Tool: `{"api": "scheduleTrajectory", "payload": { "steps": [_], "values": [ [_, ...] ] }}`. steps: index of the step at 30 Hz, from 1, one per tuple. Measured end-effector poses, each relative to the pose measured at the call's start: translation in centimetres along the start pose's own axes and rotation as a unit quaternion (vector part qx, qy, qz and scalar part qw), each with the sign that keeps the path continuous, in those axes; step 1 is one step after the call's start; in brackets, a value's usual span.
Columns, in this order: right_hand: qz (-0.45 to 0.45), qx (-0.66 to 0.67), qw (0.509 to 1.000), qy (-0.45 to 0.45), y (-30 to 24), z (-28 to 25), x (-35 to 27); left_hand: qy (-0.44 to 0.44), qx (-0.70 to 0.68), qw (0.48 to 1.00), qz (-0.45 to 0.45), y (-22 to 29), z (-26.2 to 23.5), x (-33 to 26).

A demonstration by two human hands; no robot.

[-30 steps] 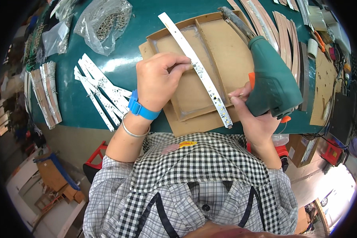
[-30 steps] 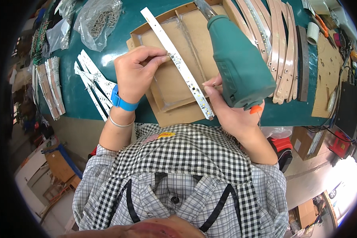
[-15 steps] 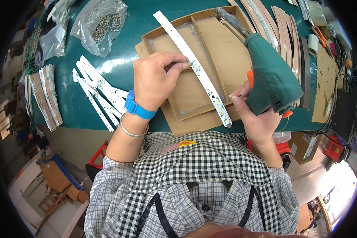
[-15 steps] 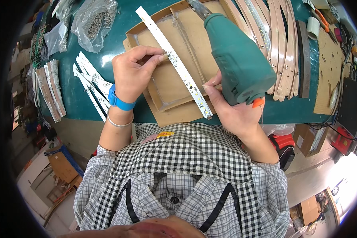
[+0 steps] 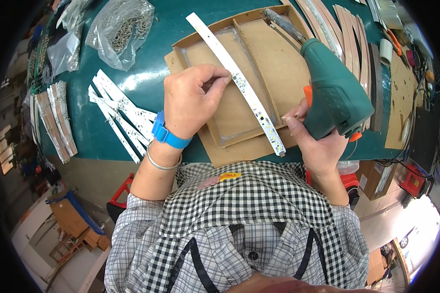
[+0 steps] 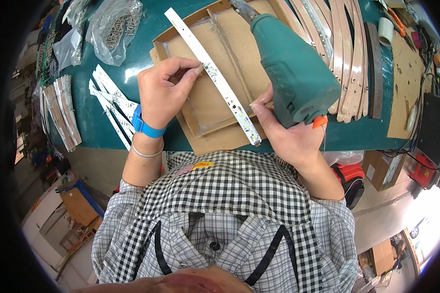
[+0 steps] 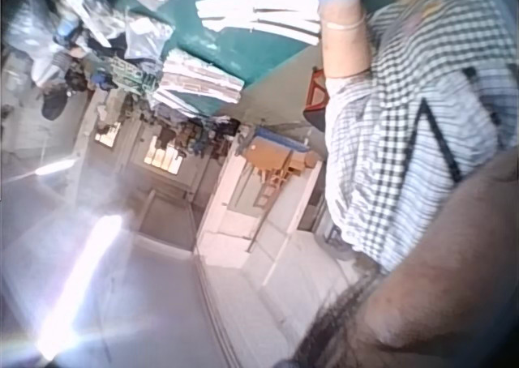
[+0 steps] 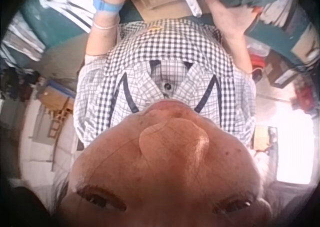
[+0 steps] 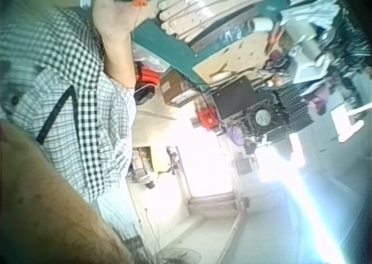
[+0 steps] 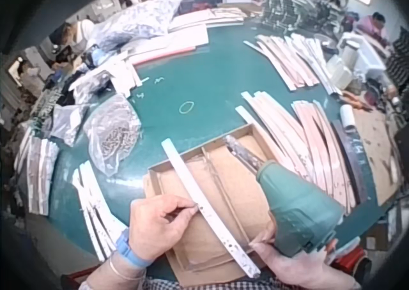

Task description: Assembling LED light strips by attaching and securing components using a soldering gun or heat tool.

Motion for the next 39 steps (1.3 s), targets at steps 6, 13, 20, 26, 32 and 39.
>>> {"api": "scheduleTrajectory", "payload": {
  "steps": [6,13,20,26,32,39],
  "values": [
    [-0.001,0.017,1.000,0.003,0.0,0.0,0.0,0.007,0.031,0.998,0.051,-0.3,0.1,-0.1],
    [0.093,0.095,0.991,-0.010,-1.2,-1.6,-1.0,0.026,0.044,0.992,0.115,-0.4,0.3,-0.2],
    [0.129,0.085,0.988,0.012,-1.3,-3.3,-2.7,0.042,0.021,0.993,0.112,-0.7,0.4,-0.6],
    [0.130,0.074,0.989,-0.001,-0.8,-3.9,-2.9,0.031,0.034,0.991,0.123,-0.9,0.2,-0.6],
    [0.155,0.047,0.986,-0.032,-0.8,-4.0,-2.7,0.034,0.032,0.991,0.129,-1.0,0.3,-0.6],
    [0.159,0.011,0.985,-0.067,-1.0,-4.0,-2.3,0.044,0.039,0.988,0.145,-1.1,0.4,-0.6]
  ]
}}
Point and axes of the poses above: each hand's wrist, its own x-axis towards the middle knuckle, its own z-axis out of the palm, y = z × x, the point moved 3 cm from there along x, towards the middle knuckle, and after that the axes turned 5 degrees about -x, right-handed, at the moved point
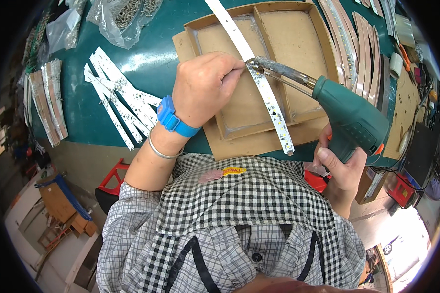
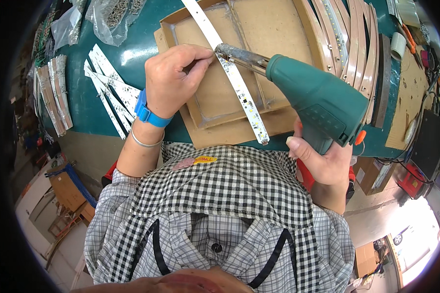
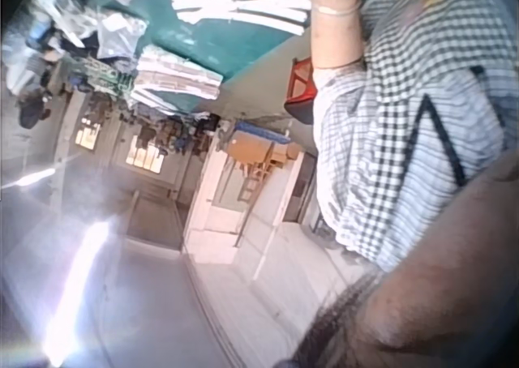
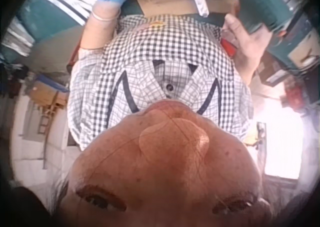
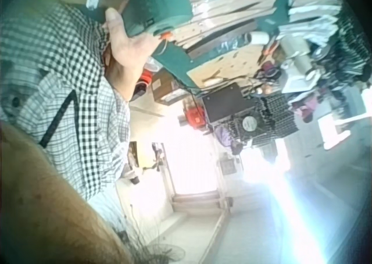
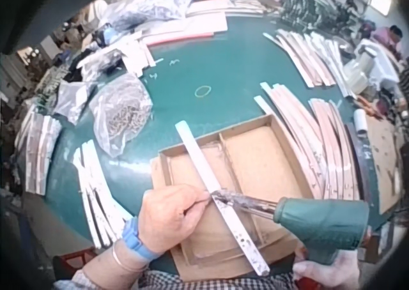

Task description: Assembling LED light strips by attaching and securing components using a soldering gun or heat tool.

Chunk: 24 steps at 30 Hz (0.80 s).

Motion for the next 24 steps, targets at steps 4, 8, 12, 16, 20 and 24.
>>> {"api": "scheduleTrajectory", "payload": {
  "steps": [4,8,12,16,20,24],
  "values": [
    [0.000,-0.009,1.000,-0.010,0.2,-0.2,0.1,0.003,0.002,1.000,0.006,0.0,0.0,0.0],
    [-0.007,0.001,1.000,-0.003,0.4,-0.4,0.1,0.004,-0.006,1.000,0.000,-0.1,0.0,-0.1],
    [-0.045,0.070,0.994,0.068,-1.4,0.5,0.7,0.005,-0.011,1.000,0.009,-0.1,0.0,0.0],
    [-0.084,0.076,0.992,0.062,-1.2,-0.4,1.2,0.006,-0.018,1.000,0.006,-0.2,-0.1,-0.1],
    [-0.100,0.082,0.989,0.068,-1.0,-0.4,1.2,0.003,-0.012,1.000,0.001,-0.1,-0.2,-0.1],
    [-0.123,0.086,0.986,0.076,-0.7,0.1,1.2,-0.005,0.028,1.000,-0.006,0.9,-1.1,0.2]
  ]
}}
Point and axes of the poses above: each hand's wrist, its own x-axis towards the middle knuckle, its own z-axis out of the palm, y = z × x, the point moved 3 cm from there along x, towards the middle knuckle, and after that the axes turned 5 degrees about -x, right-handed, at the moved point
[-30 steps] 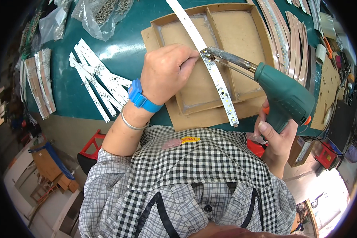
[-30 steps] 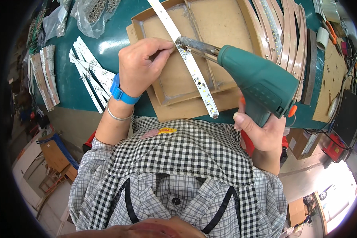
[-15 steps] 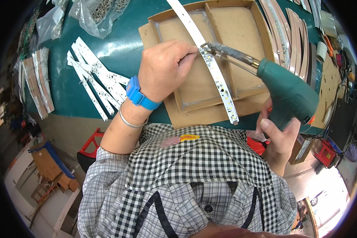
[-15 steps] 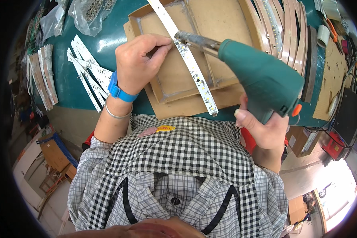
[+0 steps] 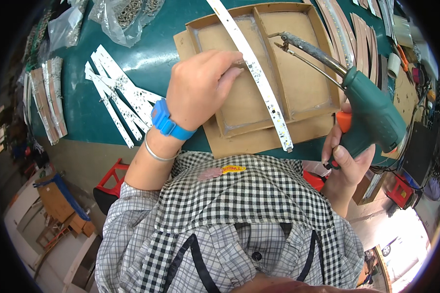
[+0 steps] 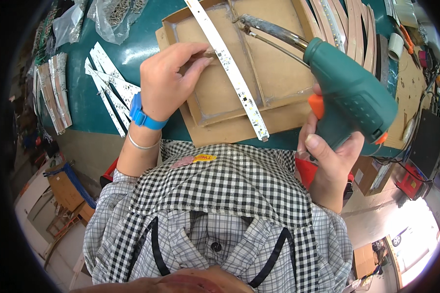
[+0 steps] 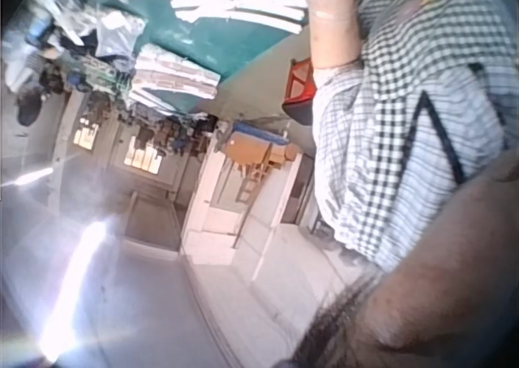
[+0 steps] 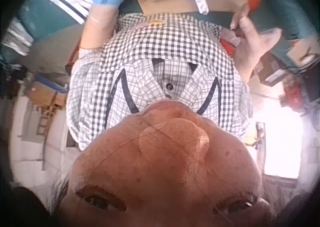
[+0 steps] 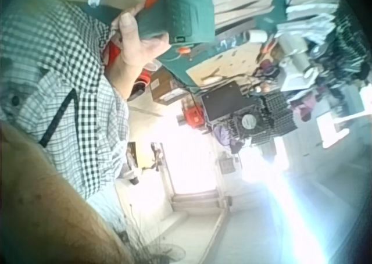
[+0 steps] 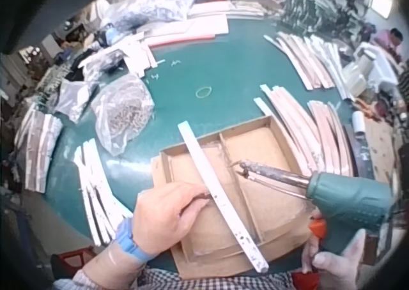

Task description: Assembling LED light strips by attaching and securing components using a soldering gun or heat tool.

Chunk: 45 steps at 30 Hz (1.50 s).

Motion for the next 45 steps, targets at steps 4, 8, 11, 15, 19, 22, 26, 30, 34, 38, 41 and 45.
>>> {"api": "scheduleTrajectory", "payload": {
  "steps": [4,8,11,15,19,22,26,30,34,38,41,45],
  "values": [
    [-0.021,-0.007,0.999,0.023,0.6,0.7,-0.3,-0.026,0.027,0.999,0.014,1.5,-1.6,-0.6],
    [-0.001,-0.011,1.000,0.022,1.3,0.9,-0.3,-0.086,-0.030,0.989,0.118,4.1,0.4,-1.2],
    [0.007,-0.017,1.000,0.007,1.6,0.1,-0.4,-0.096,0.023,0.982,0.162,4.0,1.9,-0.7],
    [-0.022,0.010,0.999,-0.046,2.0,-1.2,-0.6,-0.126,0.068,0.969,0.204,3.3,2.7,-0.4],
    [-0.054,0.015,0.998,-0.020,1.8,-1.0,0.0,-0.114,0.108,0.962,0.225,4.5,0.1,-0.9],
    [-0.075,0.019,0.997,-0.018,1.8,-1.4,0.2,-0.143,0.105,0.963,0.202,4.9,-5.0,-1.6],
    [-0.072,0.021,0.997,-0.008,1.5,-0.9,0.2,-0.131,0.173,0.967,0.136,0.9,-11.1,-2.8],
    [-0.063,0.023,0.997,-0.032,1.8,-0.3,0.8,-0.121,0.238,0.963,0.028,-5.5,-13.8,-5.4],
    [-0.060,0.018,0.997,-0.044,1.5,0.0,0.9,-0.146,0.231,0.962,-0.023,-8.9,-13.5,-6.8],
    [-0.056,0.014,0.998,-0.036,1.5,-0.2,0.8,-0.154,0.214,0.963,-0.046,-9.4,-13.5,-7.3],
    [-0.054,0.014,0.998,-0.035,1.4,-0.2,0.8,-0.172,0.222,0.958,-0.055,-8.4,-13.8,-7.4],
    [-0.059,0.012,0.997,-0.039,1.5,-0.2,0.8,-0.121,0.106,0.987,0.013,-4.4,-11.5,-7.4]
  ]
}}
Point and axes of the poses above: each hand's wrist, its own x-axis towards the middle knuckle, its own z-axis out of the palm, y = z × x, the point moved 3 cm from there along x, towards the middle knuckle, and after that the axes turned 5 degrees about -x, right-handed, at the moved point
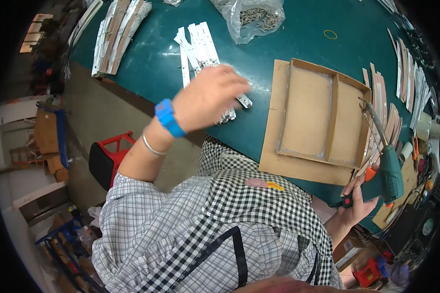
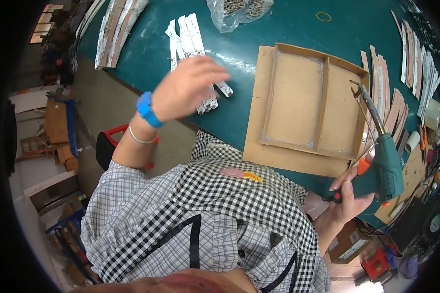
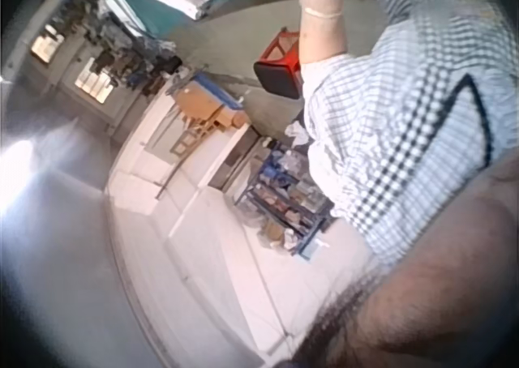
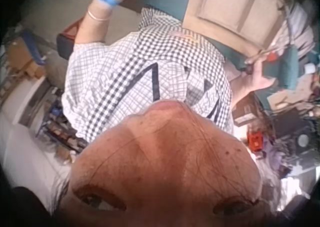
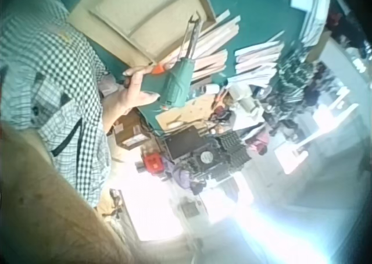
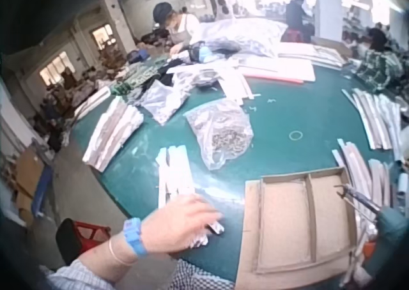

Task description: Assembling LED light strips by attaching and securing components using a soldering gun or heat tool.

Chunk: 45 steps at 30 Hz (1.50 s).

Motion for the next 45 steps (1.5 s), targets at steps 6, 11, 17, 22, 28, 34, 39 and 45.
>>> {"api": "scheduleTrajectory", "payload": {
  "steps": [6,11,17,22,28,34,39,45],
  "values": [
    [-0.004,0.001,1.000,-0.009,0.0,0.1,0.0,-0.025,0.095,0.994,-0.054,2.0,4.3,-1.7],
    [-0.003,-0.009,1.000,-0.003,-0.2,0.2,0.2,0.010,0.142,0.988,-0.066,0.2,3.9,-4.4],
    [-0.001,-0.011,1.000,-0.011,-0.7,0.3,0.5,-0.005,0.167,0.985,-0.051,-1.0,1.2,-6.0],
    [-0.026,-0.022,0.999,0.020,-1.4,-0.9,1.3,-0.031,0.128,0.990,-0.050,-0.6,-0.9,-5.9],
    [-0.078,-0.190,0.968,0.144,-4.7,-3.6,2.0,0.115,0.053,0.992,-0.011,-1.0,0.5,4.1],
    [-0.078,-0.315,0.900,0.290,-10.3,-6.8,-0.1,0.200,0.142,0.965,-0.098,-8.3,4.6,16.5],
    [-0.130,-0.309,0.885,0.324,-10.9,-9.6,1.3,0.084,0.172,0.951,-0.242,-11.3,6.9,18.7],
    [-0.005,-0.464,0.838,0.287,-4.0,-10.4,5.0,0.104,0.057,0.957,-0.265,-11.0,7.2,18.4]
  ]
}}
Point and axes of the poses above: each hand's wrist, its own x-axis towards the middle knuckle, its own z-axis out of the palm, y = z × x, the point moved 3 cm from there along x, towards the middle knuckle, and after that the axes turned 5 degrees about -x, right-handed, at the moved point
